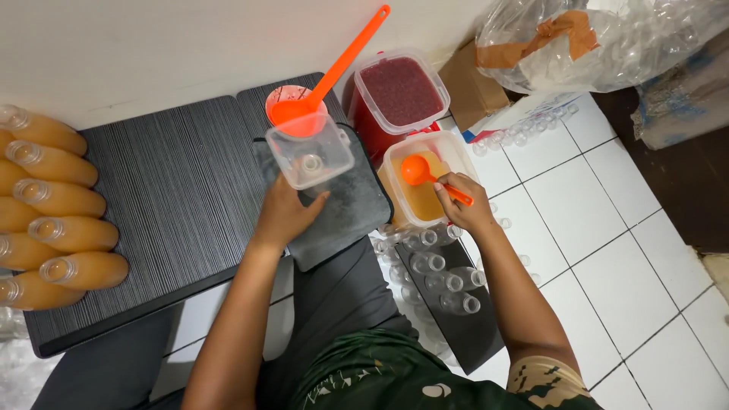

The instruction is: The person scoops orange liquid from a large container using an orange ladle and pours it into small plastic bottles placed on a tray. The person repeats this process for multiple bottles, arranging them in rows on the tray.

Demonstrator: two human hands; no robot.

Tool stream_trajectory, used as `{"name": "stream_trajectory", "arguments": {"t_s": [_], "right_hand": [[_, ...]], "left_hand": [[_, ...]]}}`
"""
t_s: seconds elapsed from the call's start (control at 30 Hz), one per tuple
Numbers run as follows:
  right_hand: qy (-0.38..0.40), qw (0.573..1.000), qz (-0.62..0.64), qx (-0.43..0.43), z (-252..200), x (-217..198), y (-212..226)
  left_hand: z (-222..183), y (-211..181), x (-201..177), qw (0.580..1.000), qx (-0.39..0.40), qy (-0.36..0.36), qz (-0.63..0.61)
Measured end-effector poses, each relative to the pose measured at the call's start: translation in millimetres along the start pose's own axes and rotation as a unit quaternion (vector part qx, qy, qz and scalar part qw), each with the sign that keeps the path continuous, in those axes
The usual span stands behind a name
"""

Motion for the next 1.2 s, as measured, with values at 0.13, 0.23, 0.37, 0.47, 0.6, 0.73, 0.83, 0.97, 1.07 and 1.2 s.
{"name": "stream_trajectory", "arguments": {"t_s": [0.13, 0.23, 0.37, 0.47, 0.6, 0.73, 0.83, 0.97, 1.07, 1.2], "right_hand": [[-0.005, 1.0, 0.017, 0.012, 2.0, 3.9, -7.2], [-0.034, 0.999, -0.023, 0.007, -5.7, 5.1, -7.6], [-0.043, 0.996, -0.065, -0.036, -5.1, 5.8, -2.1], [-0.045, 0.994, -0.076, -0.068, -5.0, 7.0, 1.4], [-0.034, 0.993, -0.08, -0.086, -1.2, 3.7, 12.5], [-0.029, 0.994, -0.078, -0.069, 2.4, 3.4, 14.2], [-0.007, 0.996, -0.085, -0.038, 4.5, 1.1, 19.9], [0.037, 0.997, -0.067, 0.015, 8.8, -1.2, 23.7], [0.038, 0.996, -0.048, 0.067, 7.7, -0.2, 17.3], [-0.005, 0.987, -0.01, 0.159, 3.4, -2.4, 6.2]], "left_hand": [[-3.7, -10.1, 18.0, 0.999, 0.033, -0.002, 0.012], [-2.6, -24.6, 27.2, 0.999, 0.039, 0.017, -0.013], [0.1, -23.8, 37.5, 0.998, 0.0, 0.034, -0.047], [-4.9, -15.0, 43.9, 0.999, 0.014, 0.012, -0.035], [-5.1, -18.0, 43.3, 0.999, 0.011, 0.016, -0.029], [-6.3, -19.6, 45.8, 0.999, 0.023, 0.022, -0.021], [-7.3, -24.1, 44.5, 0.998, 0.056, 0.016, -0.018], [-7.3, -23.4, 45.2, 0.998, 0.054, 0.02, -0.013], [-8.8, -25.6, 44.2, 0.999, 0.046, 0.019, -0.013], [-7.0, -32.0, 39.9, 0.998, 0.054, 0.025, -0.021]]}}
Point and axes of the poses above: each hand's wrist, its own z-axis towards the middle knuckle, its own x-axis out of the palm, y = z × x, the point moved 7 cm from there along z, towards the middle knuckle, and after that the axes turned 2 degrees about -z, right-handed, at the moved point
